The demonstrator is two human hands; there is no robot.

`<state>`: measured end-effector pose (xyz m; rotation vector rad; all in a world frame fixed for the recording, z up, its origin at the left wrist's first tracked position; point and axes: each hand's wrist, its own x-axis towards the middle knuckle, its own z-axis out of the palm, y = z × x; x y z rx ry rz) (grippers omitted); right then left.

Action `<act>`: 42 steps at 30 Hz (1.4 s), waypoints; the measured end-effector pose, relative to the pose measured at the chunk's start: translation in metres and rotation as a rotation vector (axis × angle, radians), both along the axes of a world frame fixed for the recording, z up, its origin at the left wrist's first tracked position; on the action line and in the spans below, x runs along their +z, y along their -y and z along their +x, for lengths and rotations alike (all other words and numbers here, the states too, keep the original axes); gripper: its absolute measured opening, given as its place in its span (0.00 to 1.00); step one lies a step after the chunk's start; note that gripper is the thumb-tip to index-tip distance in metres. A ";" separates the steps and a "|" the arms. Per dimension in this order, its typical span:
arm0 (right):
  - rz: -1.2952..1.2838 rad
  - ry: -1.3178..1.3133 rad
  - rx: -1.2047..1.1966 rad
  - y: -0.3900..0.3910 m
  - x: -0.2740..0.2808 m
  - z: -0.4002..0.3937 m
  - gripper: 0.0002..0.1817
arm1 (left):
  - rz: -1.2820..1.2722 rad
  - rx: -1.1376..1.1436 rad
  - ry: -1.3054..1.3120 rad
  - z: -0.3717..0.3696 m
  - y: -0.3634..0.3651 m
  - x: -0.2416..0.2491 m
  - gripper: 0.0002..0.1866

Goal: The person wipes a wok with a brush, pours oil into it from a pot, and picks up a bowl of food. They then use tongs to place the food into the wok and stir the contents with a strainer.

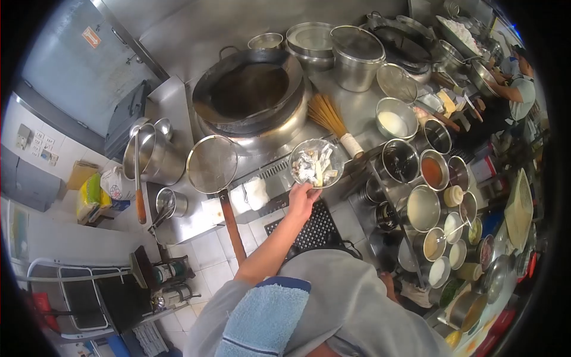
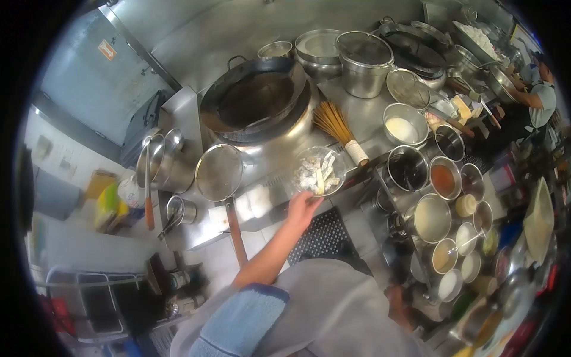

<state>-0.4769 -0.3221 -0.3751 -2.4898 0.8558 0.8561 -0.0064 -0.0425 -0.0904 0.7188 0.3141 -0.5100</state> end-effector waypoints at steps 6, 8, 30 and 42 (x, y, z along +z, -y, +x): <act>-0.062 0.138 0.173 0.034 -0.017 0.010 0.09 | -0.033 0.087 0.027 0.014 0.015 -0.016 0.10; -0.080 0.178 0.242 0.045 -0.020 0.023 0.09 | -0.012 0.059 0.001 0.018 0.014 -0.020 0.09; -0.210 0.171 0.650 0.055 -0.033 0.085 0.15 | 0.086 -0.032 -0.129 0.016 0.015 -0.027 0.10; -0.203 0.116 0.228 0.017 -0.024 0.043 0.10 | 0.006 -0.217 -0.273 0.026 -0.003 -0.034 0.15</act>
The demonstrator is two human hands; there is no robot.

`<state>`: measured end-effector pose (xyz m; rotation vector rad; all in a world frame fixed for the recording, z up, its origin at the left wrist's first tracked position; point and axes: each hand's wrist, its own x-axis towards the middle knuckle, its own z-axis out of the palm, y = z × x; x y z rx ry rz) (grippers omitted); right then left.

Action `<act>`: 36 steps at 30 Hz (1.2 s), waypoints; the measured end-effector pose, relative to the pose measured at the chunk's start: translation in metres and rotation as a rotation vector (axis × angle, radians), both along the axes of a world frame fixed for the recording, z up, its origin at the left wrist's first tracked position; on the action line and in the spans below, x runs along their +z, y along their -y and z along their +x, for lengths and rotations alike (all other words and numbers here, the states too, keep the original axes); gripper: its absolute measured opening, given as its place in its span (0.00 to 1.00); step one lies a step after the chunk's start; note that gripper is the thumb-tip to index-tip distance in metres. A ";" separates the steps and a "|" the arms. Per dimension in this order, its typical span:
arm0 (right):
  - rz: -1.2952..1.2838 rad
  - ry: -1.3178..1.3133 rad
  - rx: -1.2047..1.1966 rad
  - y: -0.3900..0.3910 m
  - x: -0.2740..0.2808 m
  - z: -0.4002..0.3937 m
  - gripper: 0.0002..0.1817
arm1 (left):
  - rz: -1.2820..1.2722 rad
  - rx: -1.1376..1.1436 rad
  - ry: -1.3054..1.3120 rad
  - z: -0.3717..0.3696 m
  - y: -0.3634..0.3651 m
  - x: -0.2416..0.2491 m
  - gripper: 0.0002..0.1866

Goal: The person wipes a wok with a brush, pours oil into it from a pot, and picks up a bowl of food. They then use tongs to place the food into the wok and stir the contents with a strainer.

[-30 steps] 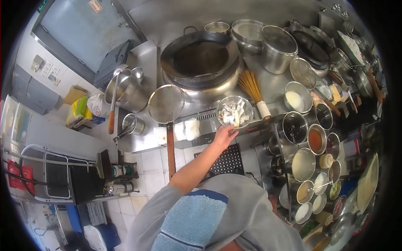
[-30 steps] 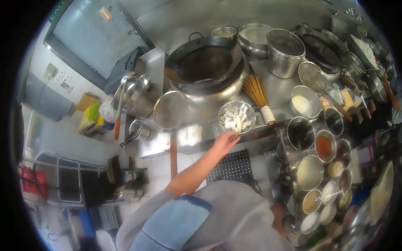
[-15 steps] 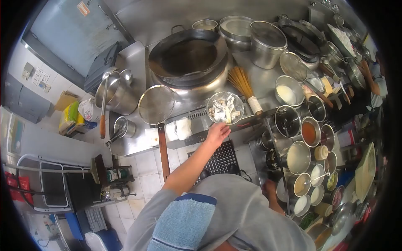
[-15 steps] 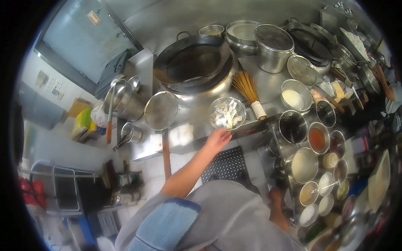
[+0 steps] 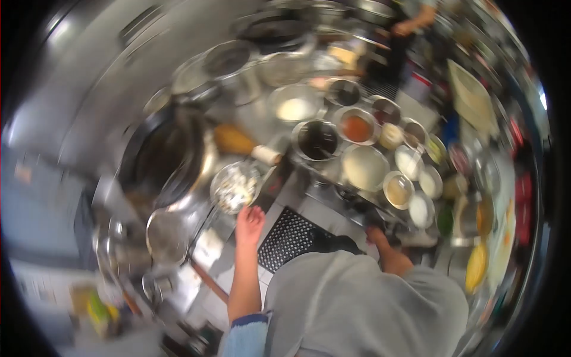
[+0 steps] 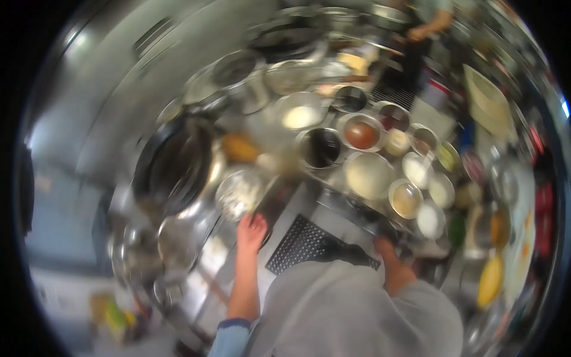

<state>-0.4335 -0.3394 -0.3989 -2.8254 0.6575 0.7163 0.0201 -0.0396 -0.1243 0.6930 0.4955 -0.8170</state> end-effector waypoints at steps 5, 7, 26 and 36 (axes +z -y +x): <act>0.164 0.203 -0.457 -0.006 -0.007 0.012 0.18 | -0.011 -0.057 -0.048 0.010 -0.004 0.010 0.18; 0.333 0.346 -0.803 -0.023 0.033 0.016 0.18 | 0.011 -0.057 -0.064 0.011 -0.005 0.016 0.21; 0.460 1.102 -1.978 -0.093 0.100 -0.136 0.19 | 0.022 -0.301 0.007 -0.039 -0.017 0.017 0.12; 0.726 1.303 -2.006 -0.013 0.139 -0.094 0.23 | 0.218 -1.178 0.658 -0.215 0.076 0.031 0.07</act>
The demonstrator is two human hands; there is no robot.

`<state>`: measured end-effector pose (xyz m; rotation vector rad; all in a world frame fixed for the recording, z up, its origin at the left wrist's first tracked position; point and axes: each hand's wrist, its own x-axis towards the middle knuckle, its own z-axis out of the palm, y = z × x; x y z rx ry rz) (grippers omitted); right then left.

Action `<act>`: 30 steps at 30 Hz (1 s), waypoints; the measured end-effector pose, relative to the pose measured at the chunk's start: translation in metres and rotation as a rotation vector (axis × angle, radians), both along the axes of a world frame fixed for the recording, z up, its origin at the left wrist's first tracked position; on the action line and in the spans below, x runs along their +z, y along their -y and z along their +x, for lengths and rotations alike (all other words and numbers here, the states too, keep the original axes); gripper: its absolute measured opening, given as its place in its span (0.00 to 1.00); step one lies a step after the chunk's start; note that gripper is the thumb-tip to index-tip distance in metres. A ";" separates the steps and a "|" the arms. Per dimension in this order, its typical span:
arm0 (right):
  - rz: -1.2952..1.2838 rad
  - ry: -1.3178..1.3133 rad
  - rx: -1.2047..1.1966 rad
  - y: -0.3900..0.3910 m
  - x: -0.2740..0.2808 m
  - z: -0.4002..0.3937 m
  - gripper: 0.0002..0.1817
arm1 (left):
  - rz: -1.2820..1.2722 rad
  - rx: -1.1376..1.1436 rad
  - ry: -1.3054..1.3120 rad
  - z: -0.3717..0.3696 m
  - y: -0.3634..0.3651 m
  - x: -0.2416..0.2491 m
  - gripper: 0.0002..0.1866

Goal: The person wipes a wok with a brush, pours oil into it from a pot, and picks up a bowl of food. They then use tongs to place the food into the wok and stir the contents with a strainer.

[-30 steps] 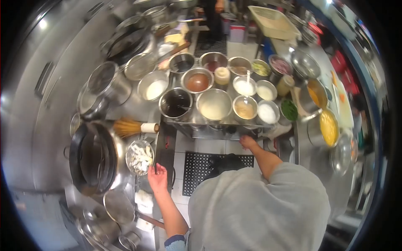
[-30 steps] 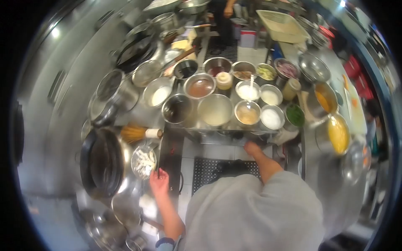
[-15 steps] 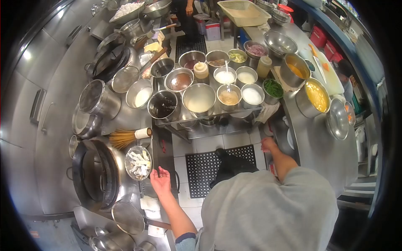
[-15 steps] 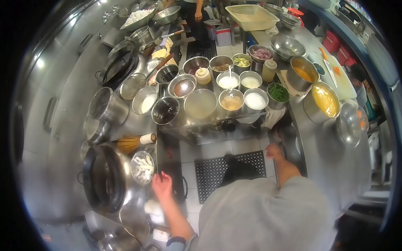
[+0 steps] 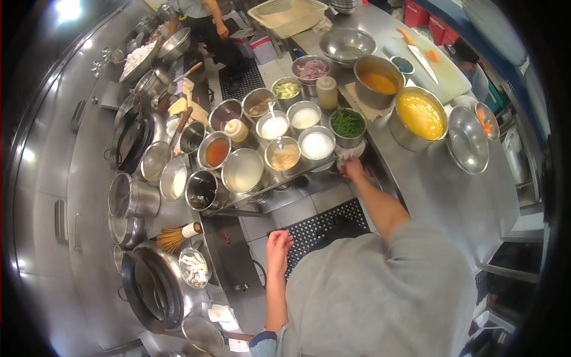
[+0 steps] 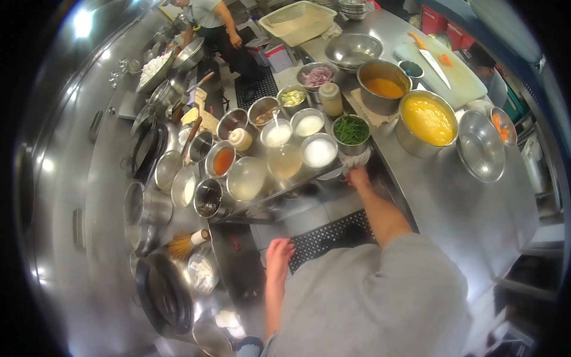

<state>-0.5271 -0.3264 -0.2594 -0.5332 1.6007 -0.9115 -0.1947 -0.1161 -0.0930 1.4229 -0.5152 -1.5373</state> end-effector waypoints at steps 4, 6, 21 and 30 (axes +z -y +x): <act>-0.029 0.099 0.071 -0.018 0.016 -0.015 0.20 | -0.070 -0.352 0.244 -0.048 0.049 0.007 0.10; -0.146 0.076 0.061 -0.035 0.056 -0.010 0.20 | -0.055 -0.528 0.394 -0.078 0.080 0.006 0.13; 0.022 0.147 0.075 -0.058 0.029 -0.029 0.30 | -0.261 -0.791 0.752 -0.142 0.126 -0.077 0.24; 0.031 -0.503 0.720 -0.103 -0.118 -0.023 0.38 | 0.484 -0.211 0.390 0.013 -0.095 -0.174 0.20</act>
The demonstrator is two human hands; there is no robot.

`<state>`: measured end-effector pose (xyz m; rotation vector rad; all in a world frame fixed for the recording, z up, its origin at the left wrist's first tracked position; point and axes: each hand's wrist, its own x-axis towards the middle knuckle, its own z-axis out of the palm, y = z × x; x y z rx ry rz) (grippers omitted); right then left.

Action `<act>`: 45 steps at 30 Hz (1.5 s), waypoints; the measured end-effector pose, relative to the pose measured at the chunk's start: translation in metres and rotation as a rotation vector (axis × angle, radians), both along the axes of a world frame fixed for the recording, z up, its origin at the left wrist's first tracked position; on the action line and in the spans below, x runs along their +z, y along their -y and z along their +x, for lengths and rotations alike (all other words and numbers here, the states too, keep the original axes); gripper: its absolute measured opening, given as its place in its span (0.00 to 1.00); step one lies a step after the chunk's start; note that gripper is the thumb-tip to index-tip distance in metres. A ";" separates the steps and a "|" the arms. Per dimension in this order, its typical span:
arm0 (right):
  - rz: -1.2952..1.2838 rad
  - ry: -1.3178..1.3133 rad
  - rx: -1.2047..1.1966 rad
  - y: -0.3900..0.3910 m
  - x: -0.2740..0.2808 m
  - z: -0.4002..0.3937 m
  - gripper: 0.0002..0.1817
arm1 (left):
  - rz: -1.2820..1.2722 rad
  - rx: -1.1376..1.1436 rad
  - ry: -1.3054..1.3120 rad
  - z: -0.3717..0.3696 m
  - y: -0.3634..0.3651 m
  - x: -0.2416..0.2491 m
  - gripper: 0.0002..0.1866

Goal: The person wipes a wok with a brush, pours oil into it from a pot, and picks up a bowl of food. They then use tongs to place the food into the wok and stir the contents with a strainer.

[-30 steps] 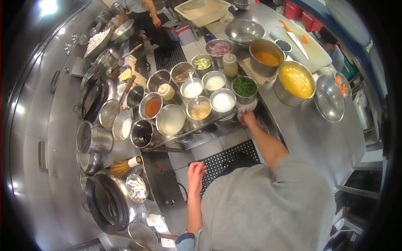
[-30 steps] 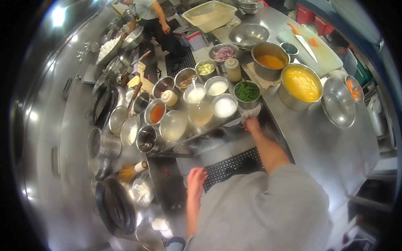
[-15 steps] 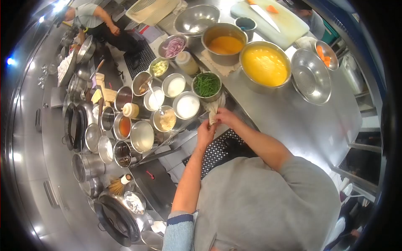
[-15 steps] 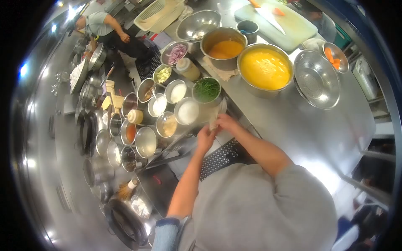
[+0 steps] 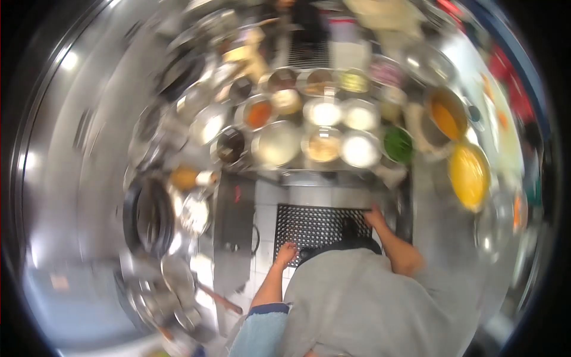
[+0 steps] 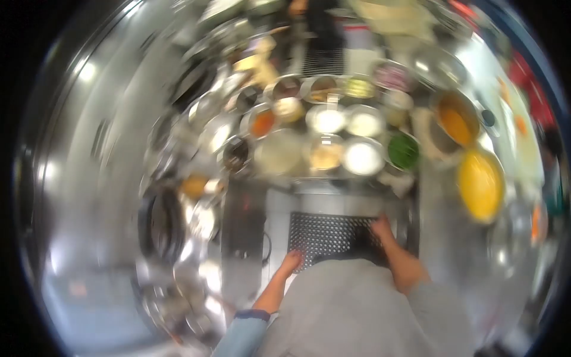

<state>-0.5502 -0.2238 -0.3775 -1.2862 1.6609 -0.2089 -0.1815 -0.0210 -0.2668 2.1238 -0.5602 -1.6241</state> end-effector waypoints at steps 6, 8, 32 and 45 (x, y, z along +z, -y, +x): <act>-0.214 -0.621 1.291 0.025 -0.078 -0.052 0.14 | 0.080 0.470 0.021 -0.005 -0.182 -0.039 0.09; -0.491 -0.703 1.769 0.045 -0.035 -0.026 0.12 | -0.030 0.027 0.227 -0.010 -0.239 -0.058 0.08; -0.692 0.805 1.228 0.023 0.458 0.553 0.17 | -0.083 0.503 0.587 -0.080 -0.353 -0.094 0.11; -0.141 0.442 0.858 0.353 0.465 0.641 0.24 | 0.119 1.408 0.006 -0.108 -0.252 -0.079 0.13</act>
